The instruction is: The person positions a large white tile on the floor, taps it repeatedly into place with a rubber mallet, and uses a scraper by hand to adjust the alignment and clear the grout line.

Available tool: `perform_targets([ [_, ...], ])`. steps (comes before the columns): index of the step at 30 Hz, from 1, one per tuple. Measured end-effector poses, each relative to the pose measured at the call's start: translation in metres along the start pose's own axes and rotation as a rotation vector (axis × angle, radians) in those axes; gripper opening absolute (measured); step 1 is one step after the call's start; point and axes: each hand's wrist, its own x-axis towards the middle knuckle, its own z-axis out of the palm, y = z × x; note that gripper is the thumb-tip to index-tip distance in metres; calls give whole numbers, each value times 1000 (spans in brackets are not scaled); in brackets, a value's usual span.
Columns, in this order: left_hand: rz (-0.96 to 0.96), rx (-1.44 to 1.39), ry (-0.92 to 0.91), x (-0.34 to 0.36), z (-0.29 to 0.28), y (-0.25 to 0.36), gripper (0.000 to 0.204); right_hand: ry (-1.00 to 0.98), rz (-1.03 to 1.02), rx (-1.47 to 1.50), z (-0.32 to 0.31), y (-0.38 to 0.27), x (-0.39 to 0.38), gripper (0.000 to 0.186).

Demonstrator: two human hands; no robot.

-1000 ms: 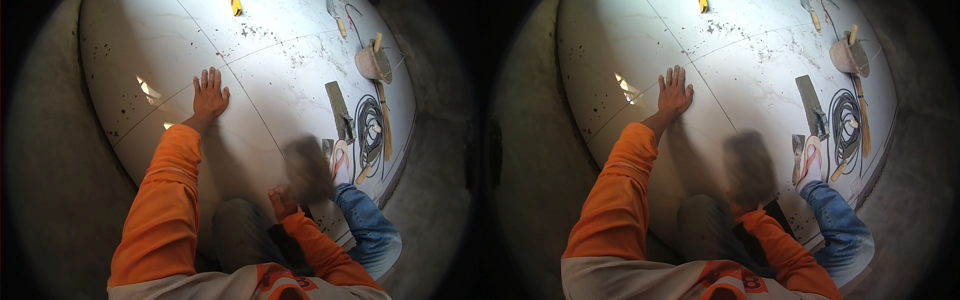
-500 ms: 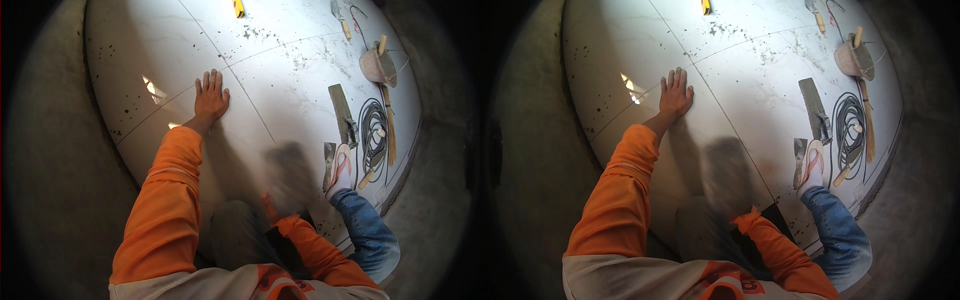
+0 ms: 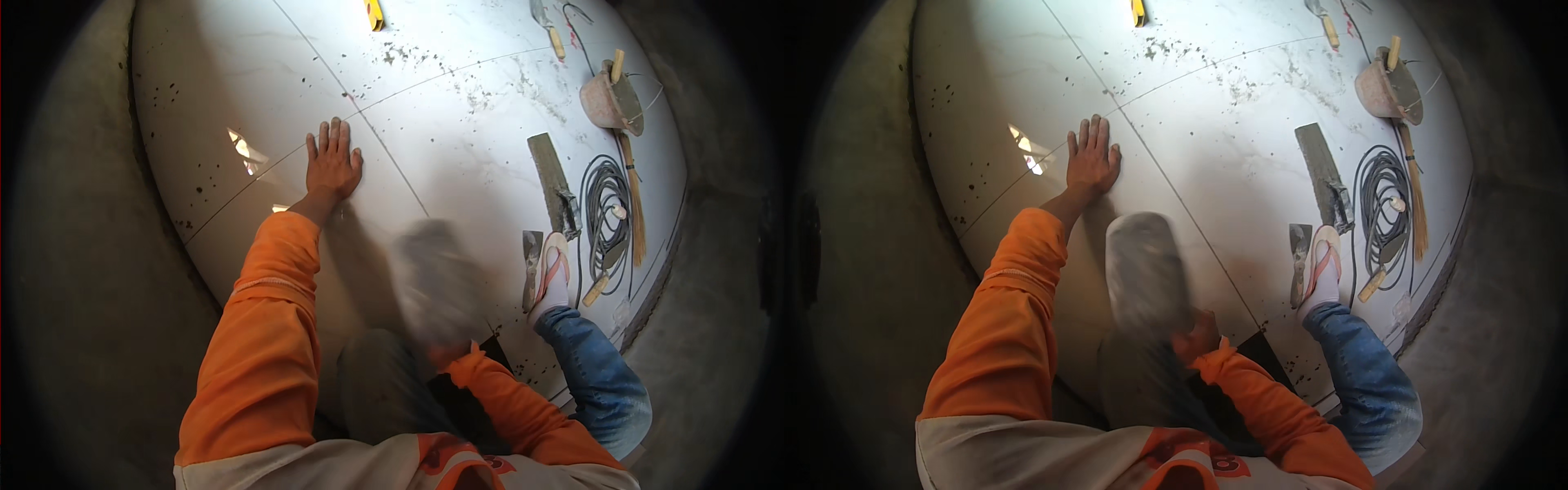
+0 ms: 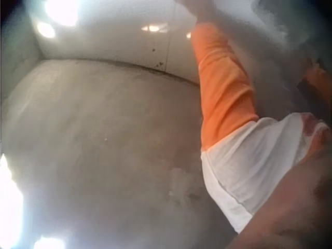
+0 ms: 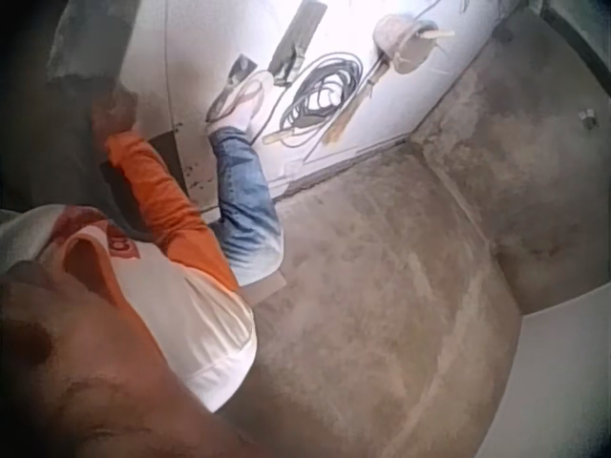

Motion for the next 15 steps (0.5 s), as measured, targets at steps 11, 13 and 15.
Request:
perform_targets([
  [11,16,-1,31,3,-2,-1,61,702,-737,-917,-19,-31,-11,49],
  [13,11,7,23,1,0,-3,61,24,-36,-436,-7,9,-1,44],
  [15,3,-7,5,1,0,0,61,-105,241,-252,14,36,-9,44],
])
